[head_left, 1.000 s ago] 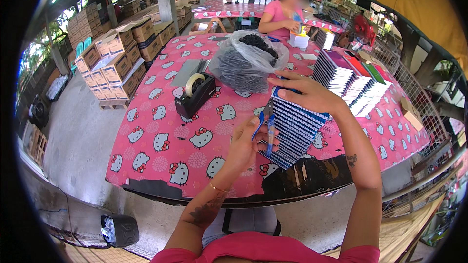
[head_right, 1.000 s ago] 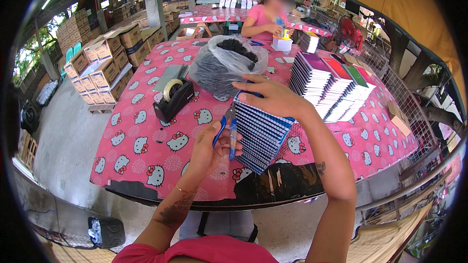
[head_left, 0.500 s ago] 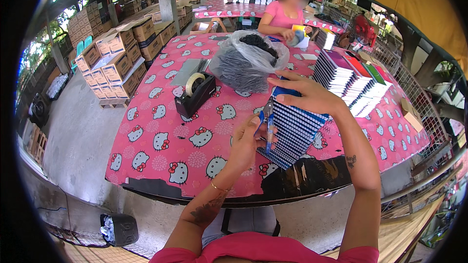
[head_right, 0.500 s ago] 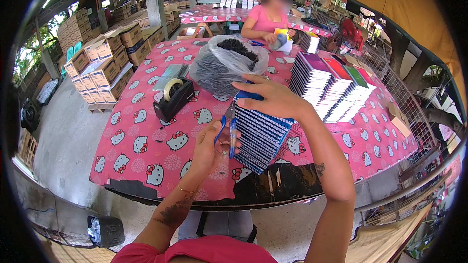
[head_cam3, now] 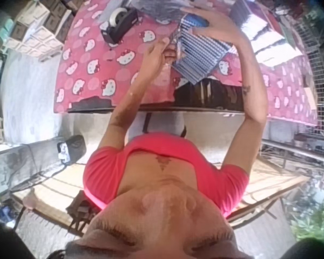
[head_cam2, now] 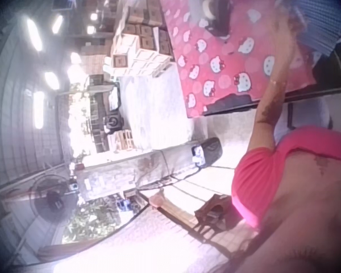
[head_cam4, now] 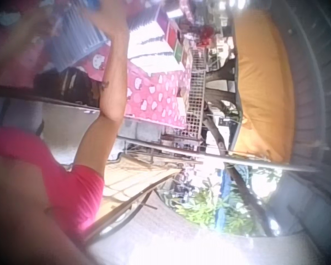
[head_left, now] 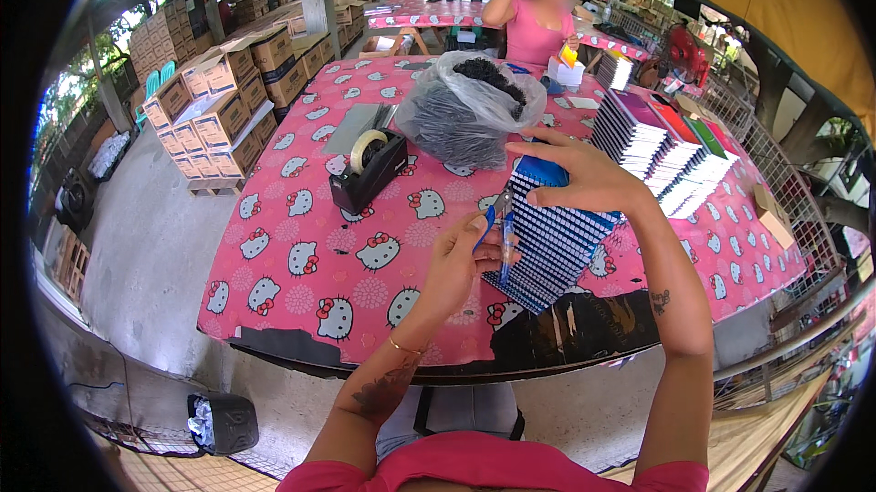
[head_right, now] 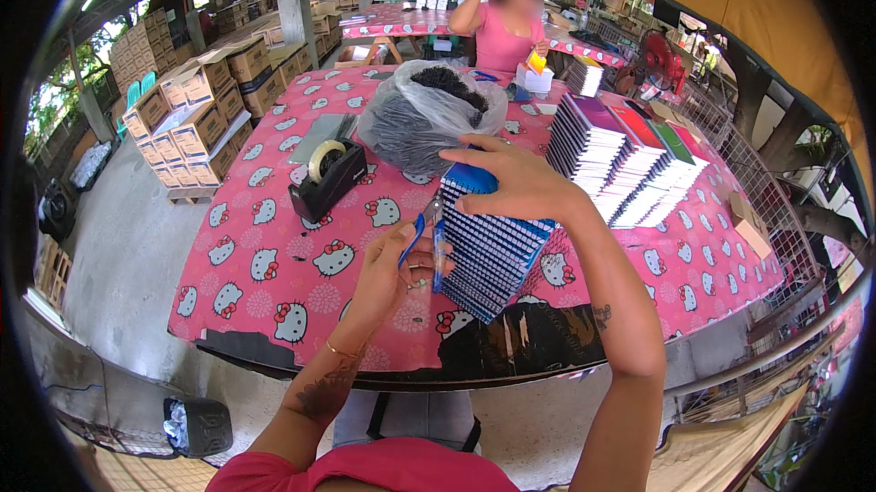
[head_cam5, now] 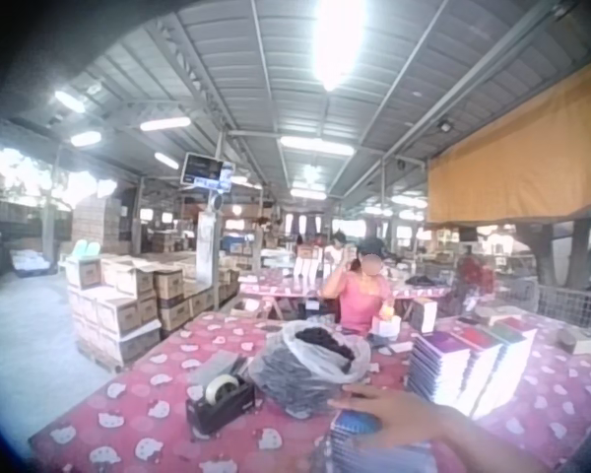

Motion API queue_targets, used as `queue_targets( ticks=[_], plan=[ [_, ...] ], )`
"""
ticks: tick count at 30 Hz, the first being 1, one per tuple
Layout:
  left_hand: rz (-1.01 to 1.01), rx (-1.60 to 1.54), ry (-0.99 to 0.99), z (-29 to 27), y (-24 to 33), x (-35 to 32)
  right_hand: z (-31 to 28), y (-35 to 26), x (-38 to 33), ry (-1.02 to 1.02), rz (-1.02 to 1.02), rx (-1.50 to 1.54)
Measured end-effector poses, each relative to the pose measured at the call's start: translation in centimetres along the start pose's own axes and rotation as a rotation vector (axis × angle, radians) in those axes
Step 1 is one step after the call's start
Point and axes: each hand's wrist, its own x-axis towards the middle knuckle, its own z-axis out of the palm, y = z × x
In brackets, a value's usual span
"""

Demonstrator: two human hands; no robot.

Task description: The person assembles spiral-bound notebooks at a table. They pick up a notebook, insert a plastic spiral binding into the punched holes, and then place the finished notebook onto a stack. The person repeats this process for multiple notebooks.

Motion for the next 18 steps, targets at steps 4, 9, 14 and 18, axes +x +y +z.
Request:
queue_targets(
  ticks=[4, 9, 14, 18],
  plan=[
    [0.548, 0.869, 0.160, 0.3, 0.1, -0.3, 0.1, 0.3, -0.1, 0.012, -0.001, -0.023],
    [0.185, 0.402, 0.035, -0.3, 0.1, -0.4, 0.1, 0.2, 0.0, 0.012, -0.007, -0.015],
    [-0.048, -0.010, 0.067, 0.1, 0.3, -0.5, 0.2, 0.2, -0.1, 0.007, 0.002, -0.015],
    [0.049, 0.291, 0.060, -1.0, 0.3, -0.4, 0.2, 0.1, 0.0, 0.014, 0.004, -0.029]
  ],
)
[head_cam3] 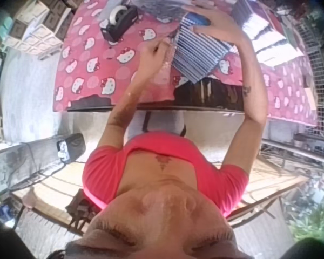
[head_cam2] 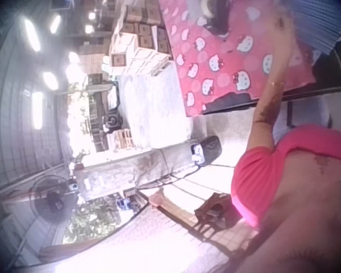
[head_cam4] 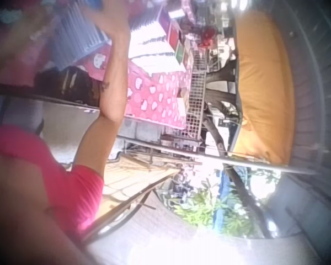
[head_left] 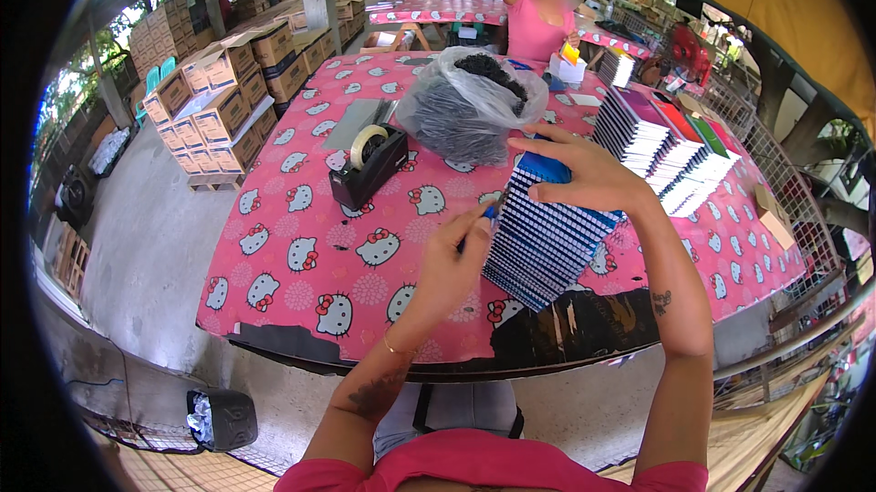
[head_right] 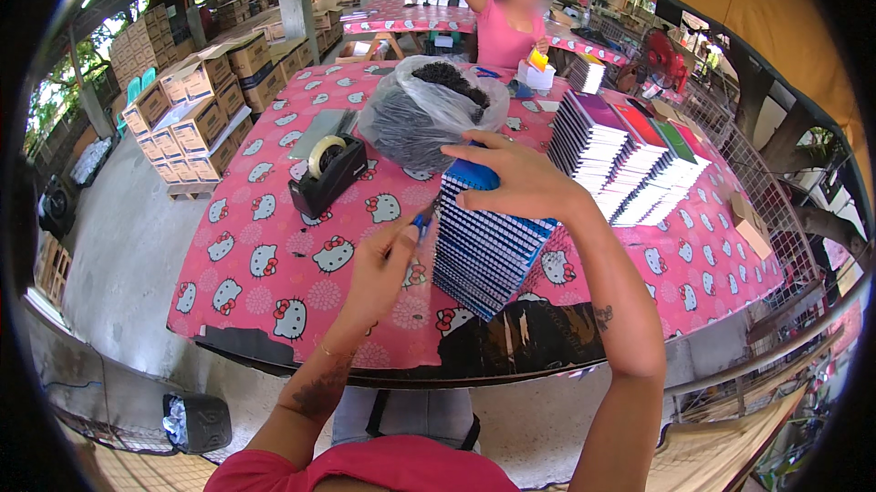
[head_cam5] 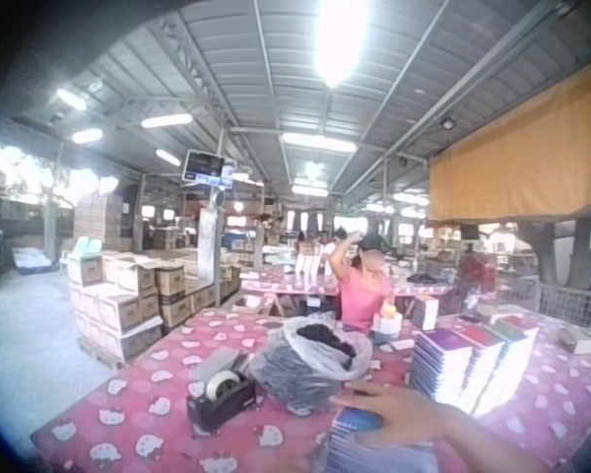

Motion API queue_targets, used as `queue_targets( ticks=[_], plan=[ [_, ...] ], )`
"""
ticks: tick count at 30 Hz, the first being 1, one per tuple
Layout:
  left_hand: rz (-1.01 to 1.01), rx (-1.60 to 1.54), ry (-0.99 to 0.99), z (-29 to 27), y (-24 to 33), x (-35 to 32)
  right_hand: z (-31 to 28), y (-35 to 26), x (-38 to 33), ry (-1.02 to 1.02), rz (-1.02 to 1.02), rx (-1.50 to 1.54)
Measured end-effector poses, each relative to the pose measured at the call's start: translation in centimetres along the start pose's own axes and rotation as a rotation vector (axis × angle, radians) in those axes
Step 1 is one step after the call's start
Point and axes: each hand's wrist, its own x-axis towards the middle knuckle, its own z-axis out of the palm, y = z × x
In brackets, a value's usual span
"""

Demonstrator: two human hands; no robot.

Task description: The person assembles spiral-bound notebooks at a table. They pick up a notebook, insert a plastic spiral binding into the punched holes, and then place the finished notebook onto a stack. The person repeats this process for multiple notebooks.

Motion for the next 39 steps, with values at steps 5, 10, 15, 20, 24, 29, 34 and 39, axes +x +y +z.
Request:
queue_targets(
  ticks=[5, 10, 15, 20, 24, 29, 34, 39],
  plan=[
    [0.086, 0.155, -0.072, -0.9, 0.9, -0.2, 0.1, -0.1, 0.1, 0.006, -0.001, 0.008],
    [-0.158, -0.242, -0.054, 0.0, 1.0, -0.6, 0.0, 0.0, 0.0, 0.007, 0.006, 0.009],
    [-0.012, 0.018, -0.011, -0.3, 0.4, -0.6, 0.1, -0.1, 0.0, 0.008, 0.008, 0.008],
    [0.678, 0.946, 0.226, 0.4, 0.2, -1.0, 0.2, 0.1, 0.0, 0.002, 0.021, 0.000],
    [-0.067, -0.147, 0.009, -0.1, 0.1, -0.7, 0.0, -0.1, 0.0, -0.002, 0.023, -0.008],
    [-0.012, 0.168, -0.050, -1.4, 0.5, -0.5, -0.2, -0.4, -0.1, 0.006, 0.026, -0.011],
    [-0.047, 0.070, -0.024, -1.3, 1.6, -0.6, 0.0, -0.2, 0.0, 0.004, 0.021, -0.002],
    [-0.126, -0.037, -0.065, -1.0, 1.9, -0.1, -0.1, -0.4, 0.0, 0.003, 0.027, -0.015]
  ],
)
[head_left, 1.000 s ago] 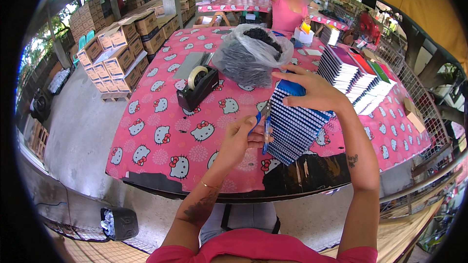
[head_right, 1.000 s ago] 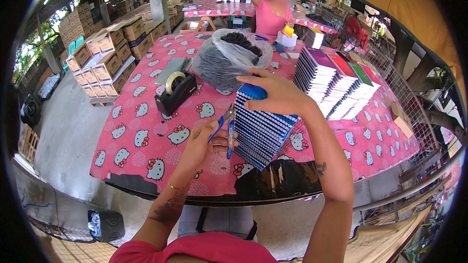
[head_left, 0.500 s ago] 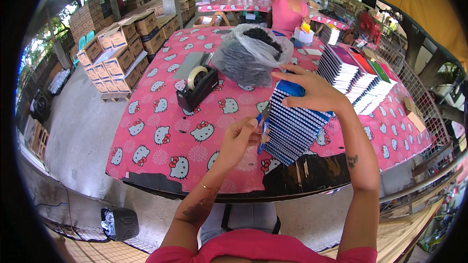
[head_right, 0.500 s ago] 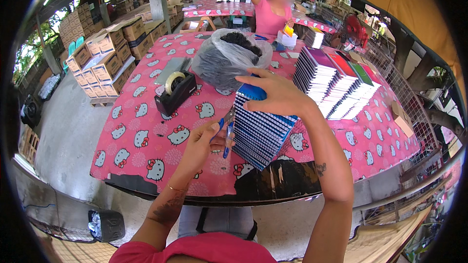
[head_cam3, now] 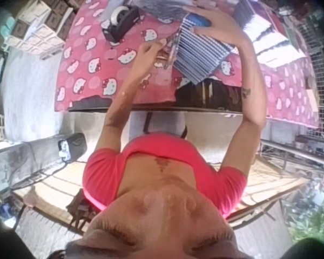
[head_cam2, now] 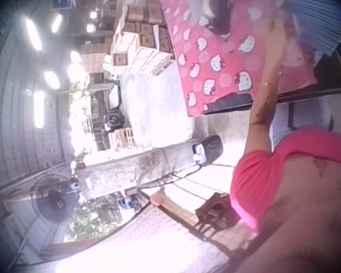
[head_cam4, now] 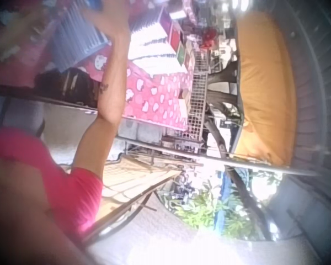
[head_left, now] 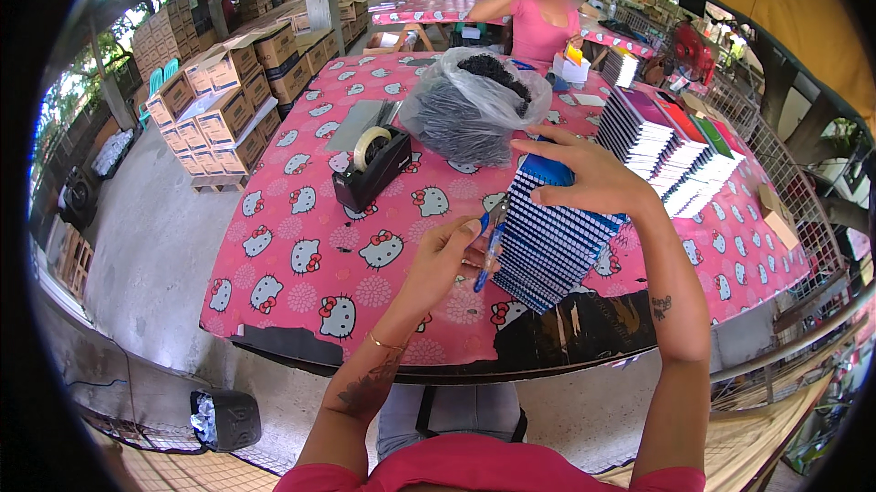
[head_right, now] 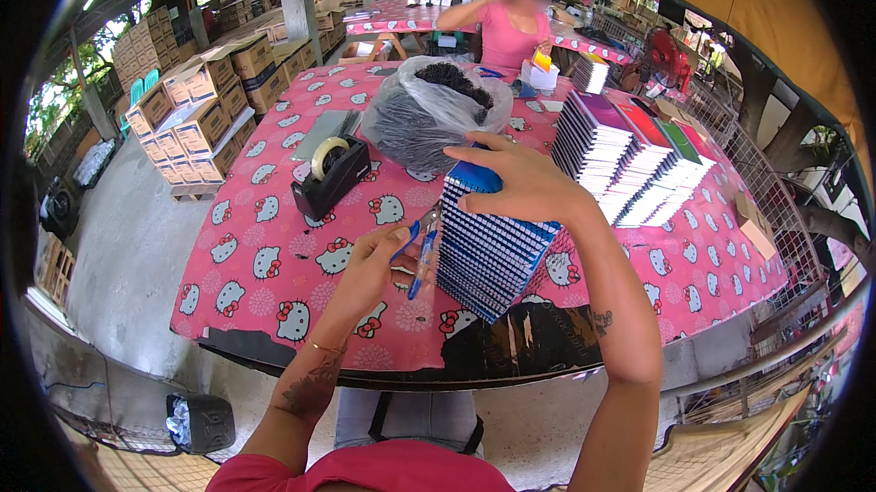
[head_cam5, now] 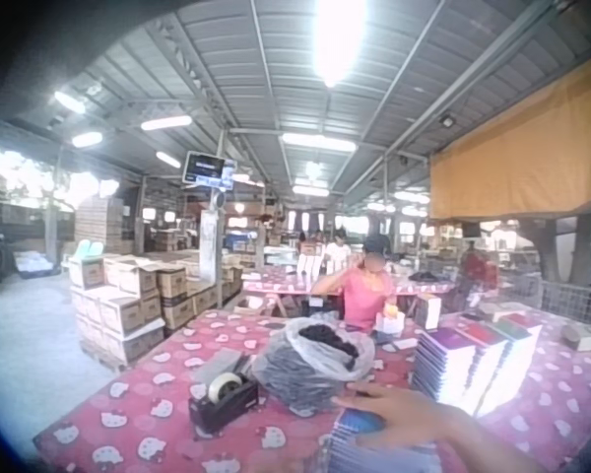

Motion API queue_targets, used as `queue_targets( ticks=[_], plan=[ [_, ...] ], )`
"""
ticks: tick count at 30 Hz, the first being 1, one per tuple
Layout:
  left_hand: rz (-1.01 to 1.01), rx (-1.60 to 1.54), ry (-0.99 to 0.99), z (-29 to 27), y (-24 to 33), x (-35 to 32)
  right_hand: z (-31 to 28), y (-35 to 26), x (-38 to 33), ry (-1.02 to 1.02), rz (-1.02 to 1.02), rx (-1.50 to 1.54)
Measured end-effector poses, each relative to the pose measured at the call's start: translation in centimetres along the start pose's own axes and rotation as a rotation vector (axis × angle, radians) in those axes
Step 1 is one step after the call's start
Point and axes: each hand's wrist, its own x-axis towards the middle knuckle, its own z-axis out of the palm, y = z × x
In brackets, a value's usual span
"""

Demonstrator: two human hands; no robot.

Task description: The person assembles spiral-bound notebooks at a table. They pick up a notebook, insert a plastic spiral binding into the punched holes, and then place the finished notebook onto a stack. The person repeats this process for multiple notebooks.

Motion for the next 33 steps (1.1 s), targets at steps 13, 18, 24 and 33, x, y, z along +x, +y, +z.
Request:
queue_targets(
  ticks=[13, 18, 24, 33],
  plan=[
    [-0.023, -0.149, -0.046, -0.7, -1.4, -0.7, 0.2, 0.4, 0.1, 0.003, -0.014, 0.021],
    [-0.066, -0.231, -0.042, -0.1, -1.8, -0.2, 0.1, 0.4, 0.0, 0.013, -0.019, 0.024],
    [0.443, 0.709, 0.141, 0.2, -2.9, -0.2, 0.0, 0.4, 0.1, 0.005, -0.025, 0.021],
    [-0.087, -0.220, -0.019, 0.3, -2.6, -0.5, 0.2, 0.6, 0.1, 0.014, -0.030, 0.022]
  ],
)
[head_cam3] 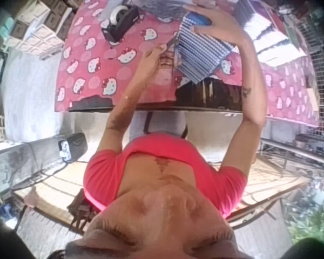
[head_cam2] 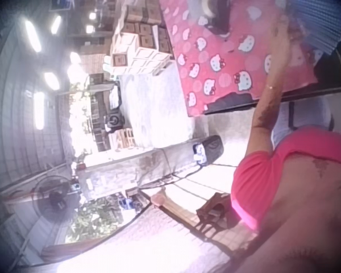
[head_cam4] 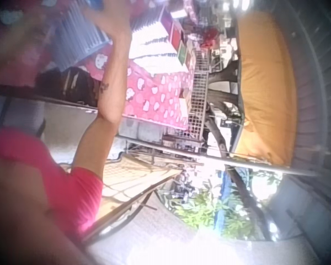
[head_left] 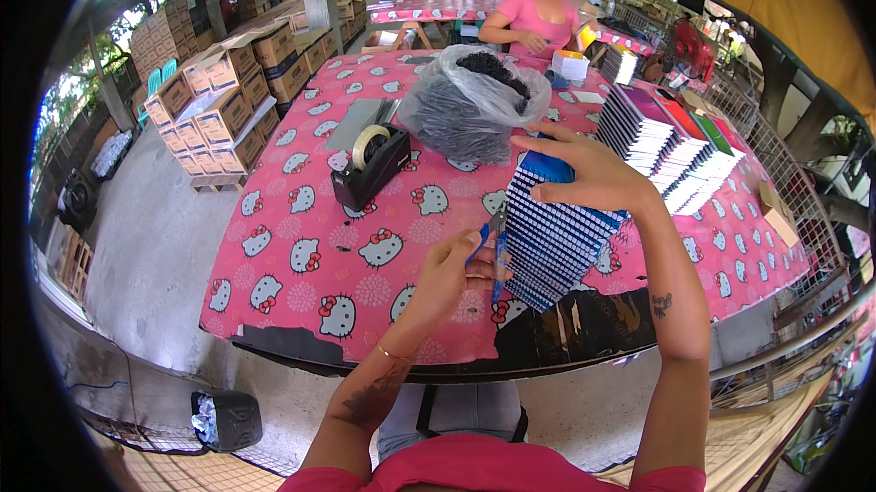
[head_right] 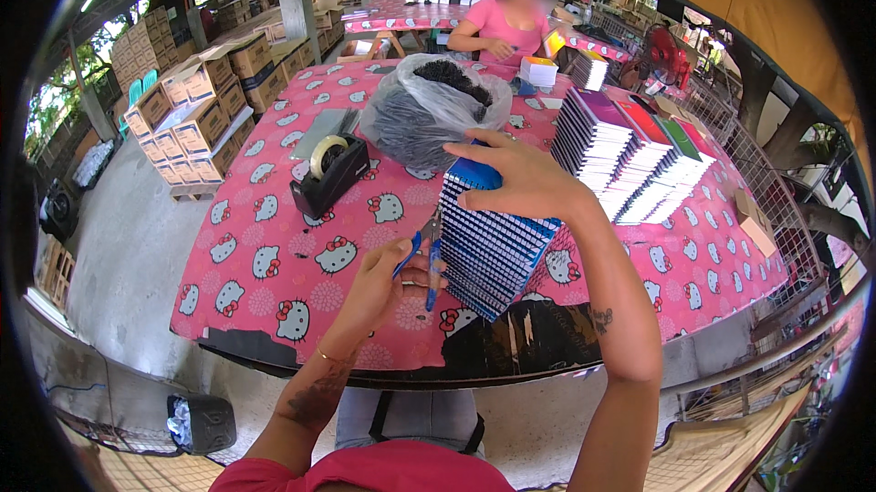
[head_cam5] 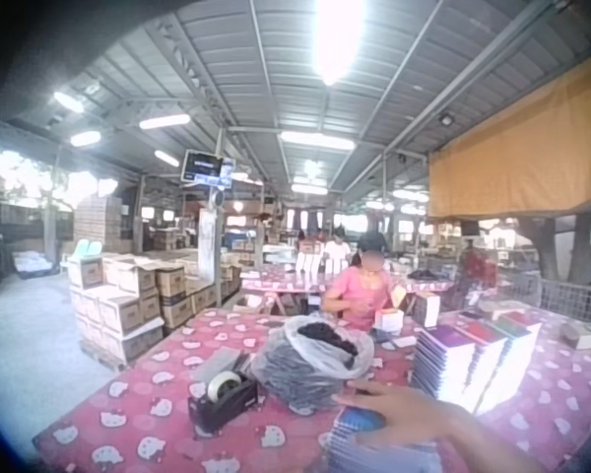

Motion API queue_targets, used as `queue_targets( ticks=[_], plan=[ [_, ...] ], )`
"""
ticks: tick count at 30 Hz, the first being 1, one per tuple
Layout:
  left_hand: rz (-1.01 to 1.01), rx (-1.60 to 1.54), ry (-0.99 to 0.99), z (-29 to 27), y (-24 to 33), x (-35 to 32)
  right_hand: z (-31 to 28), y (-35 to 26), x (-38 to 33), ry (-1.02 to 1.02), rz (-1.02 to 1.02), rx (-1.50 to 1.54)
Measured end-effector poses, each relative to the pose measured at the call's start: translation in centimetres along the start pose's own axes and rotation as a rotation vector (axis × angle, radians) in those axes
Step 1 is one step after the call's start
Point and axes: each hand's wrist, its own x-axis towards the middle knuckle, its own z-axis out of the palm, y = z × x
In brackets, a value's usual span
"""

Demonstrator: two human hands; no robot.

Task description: The person assembles spiral-bound notebooks at a table. They pick up a notebook, insert a plastic spiral binding into the punched holes, and then place the finished notebook onto a stack. The person repeats this process for multiple notebooks.

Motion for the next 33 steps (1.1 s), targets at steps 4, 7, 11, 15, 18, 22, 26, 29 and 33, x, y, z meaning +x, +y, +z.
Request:
queue_targets(
  ticks=[4, 7, 11, 15, 18, 22, 26, 29, 33],
  plan=[
    [0.479, 0.785, 0.150, 0.2, -0.5, -0.2, -0.1, -0.4, 0.0, -0.005, 0.027, -0.007],
    [0.439, 0.758, 0.123, -0.2, -1.0, -0.1, -0.1, -0.3, 0.0, -0.002, 0.021, -0.014],
    [-0.025, -0.055, 0.104, 0.6, -0.6, -0.5, 0.0, -0.5, 0.0, 0.000, 0.043, -0.034],
    [0.006, 0.075, 0.071, 0.4, -0.9, -0.4, 0.1, -0.2, 0.0, -0.003, 0.023, -0.012],
    [0.251, 0.656, 0.076, -0.9, -1.5, -0.1, 0.0, -0.3, 0.1, -0.012, 0.027, -0.020],
    [0.244, 0.432, 0.080, -1.1, -2.0, -0.2, -0.1, -0.5, 0.0, -0.013, 0.038, -0.042],
    [-0.031, -0.100, -0.013, -1.1, -2.0, -0.6, -0.2, -0.9, 0.1, -0.031, 0.042, -0.011],
    [-0.037, -0.119, -0.018, -0.9, -2.4, -0.1, -0.4, -0.2, -0.1, -0.028, 0.027, -0.019],
    [0.023, -0.101, 0.030, -1.1, -2.4, -0.4, -1.5, -4.7, -0.9, 0.212, -0.010, -0.685]
  ],
)
